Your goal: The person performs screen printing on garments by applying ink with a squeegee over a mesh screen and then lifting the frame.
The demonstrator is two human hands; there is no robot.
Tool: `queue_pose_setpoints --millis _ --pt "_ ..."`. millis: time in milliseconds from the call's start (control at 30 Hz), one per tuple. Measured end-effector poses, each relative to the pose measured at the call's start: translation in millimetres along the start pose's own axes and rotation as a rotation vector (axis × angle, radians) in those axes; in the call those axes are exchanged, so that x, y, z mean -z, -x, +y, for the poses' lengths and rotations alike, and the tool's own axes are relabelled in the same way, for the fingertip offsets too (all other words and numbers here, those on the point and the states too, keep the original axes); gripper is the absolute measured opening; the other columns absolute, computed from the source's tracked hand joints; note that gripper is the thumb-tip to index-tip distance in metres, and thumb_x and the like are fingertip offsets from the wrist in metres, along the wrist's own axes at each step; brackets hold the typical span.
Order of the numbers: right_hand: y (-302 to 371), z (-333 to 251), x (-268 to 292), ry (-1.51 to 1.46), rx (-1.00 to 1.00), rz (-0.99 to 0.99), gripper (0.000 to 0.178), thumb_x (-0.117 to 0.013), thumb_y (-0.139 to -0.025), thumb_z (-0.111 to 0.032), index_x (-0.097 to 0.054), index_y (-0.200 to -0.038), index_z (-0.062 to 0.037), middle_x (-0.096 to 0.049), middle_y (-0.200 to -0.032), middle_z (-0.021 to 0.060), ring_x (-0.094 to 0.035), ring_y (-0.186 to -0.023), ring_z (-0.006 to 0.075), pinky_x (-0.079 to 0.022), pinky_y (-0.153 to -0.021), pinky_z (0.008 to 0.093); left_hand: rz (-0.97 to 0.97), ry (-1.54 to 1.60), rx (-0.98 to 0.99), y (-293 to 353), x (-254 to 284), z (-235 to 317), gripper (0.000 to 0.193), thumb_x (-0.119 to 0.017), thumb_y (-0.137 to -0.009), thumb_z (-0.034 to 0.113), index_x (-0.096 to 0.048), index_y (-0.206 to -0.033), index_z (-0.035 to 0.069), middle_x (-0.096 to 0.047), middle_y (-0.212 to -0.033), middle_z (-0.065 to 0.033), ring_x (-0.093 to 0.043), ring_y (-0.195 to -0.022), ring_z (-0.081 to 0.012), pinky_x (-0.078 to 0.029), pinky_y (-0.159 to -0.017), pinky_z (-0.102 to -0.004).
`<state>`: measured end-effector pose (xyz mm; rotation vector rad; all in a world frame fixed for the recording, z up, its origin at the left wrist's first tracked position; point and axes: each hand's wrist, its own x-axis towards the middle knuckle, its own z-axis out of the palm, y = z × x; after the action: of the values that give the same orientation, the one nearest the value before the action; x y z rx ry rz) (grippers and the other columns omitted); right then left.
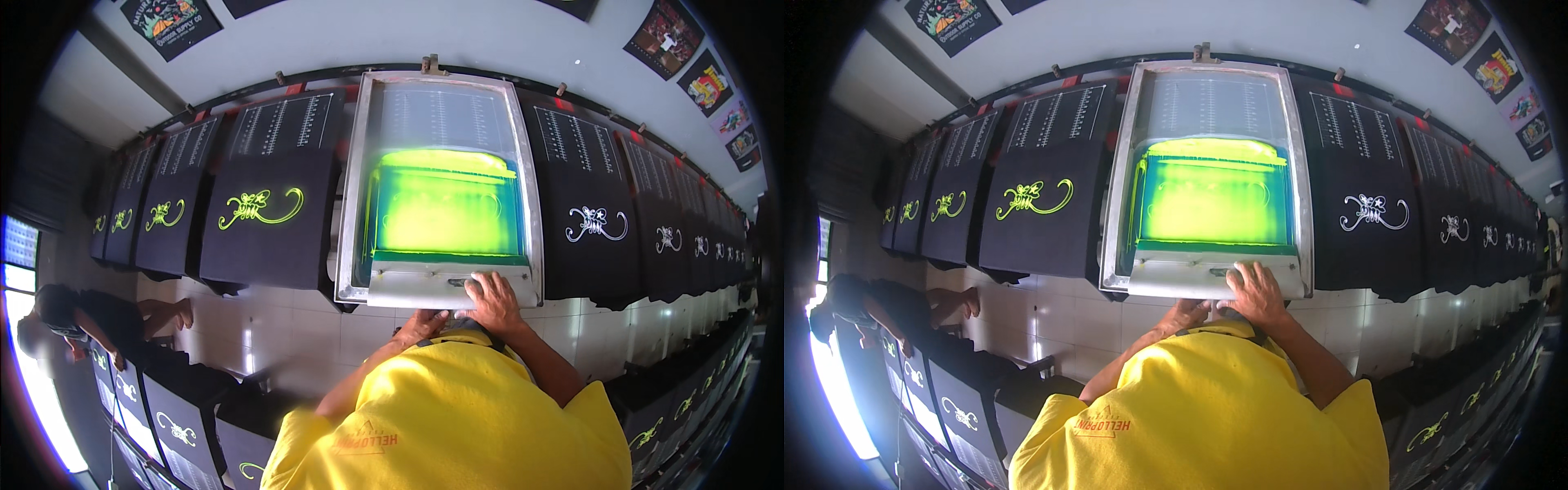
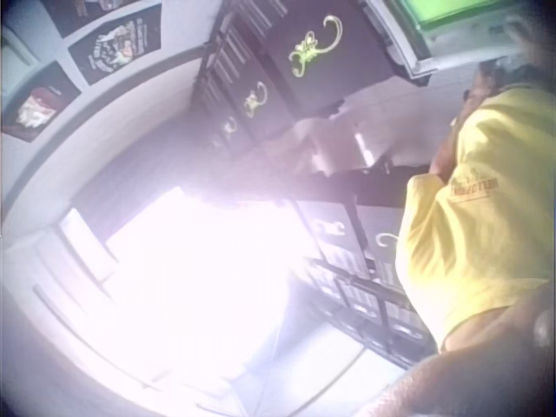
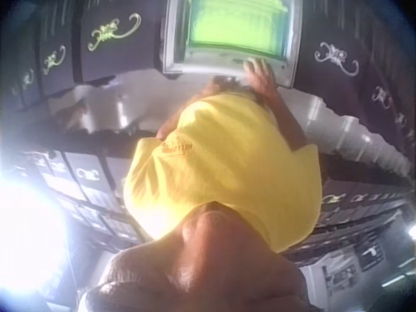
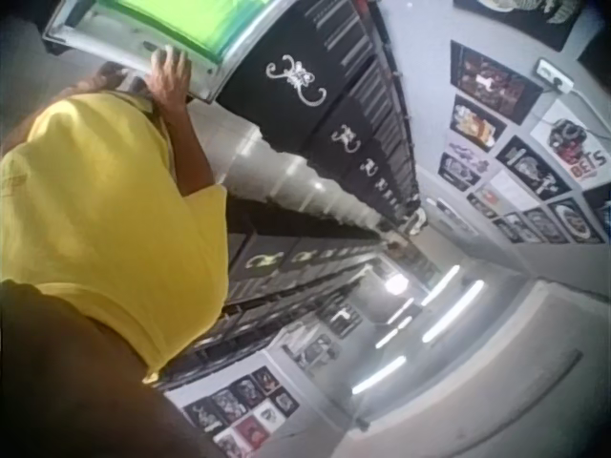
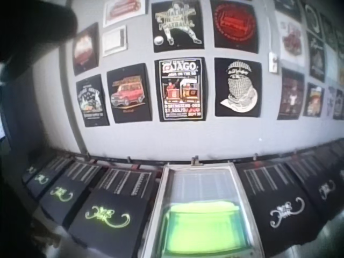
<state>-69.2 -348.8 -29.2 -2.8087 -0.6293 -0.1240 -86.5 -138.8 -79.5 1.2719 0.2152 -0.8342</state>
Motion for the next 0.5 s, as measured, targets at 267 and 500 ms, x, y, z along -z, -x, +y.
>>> queue_pose_setpoints --millis 267,500 --pt "1.9 1.7 9.4 -0.182 -0.036 0.066 0.061 -0.079 -0.072 -0.042 -0.061 -0.115 -0.0031 -0.056 -0.122 0.0138 -0.054 -0.109 0.0337 -0.044 -0.094 0.0460 -0.215 -0.409 0.105 7.4 21.2 30.3 0.043 -0.055 -0.100 0.029 -0.051 -0.134 0.002 -0.066 -0.110 -0.0113 -0.060 -0.098 -0.0199 -0.048 -0.083 -0.0313" --pt "20.8 84.3 3.1 -0.124 -0.471 0.524 0.033 -0.062 -0.091 -0.015 -0.057 -0.121 -0.0016 -0.059 -0.118 0.0181 -0.056 -0.110 0.0363 -0.046 -0.096 0.0425 -0.069 -0.258 -0.056 73.0 80.1 100.8 0.051 -0.054 -0.099 0.043 -0.061 -0.119 -0.003 -0.071 -0.100 -0.0148 -0.068 -0.094 -0.0227 -0.055 -0.083 -0.0360"
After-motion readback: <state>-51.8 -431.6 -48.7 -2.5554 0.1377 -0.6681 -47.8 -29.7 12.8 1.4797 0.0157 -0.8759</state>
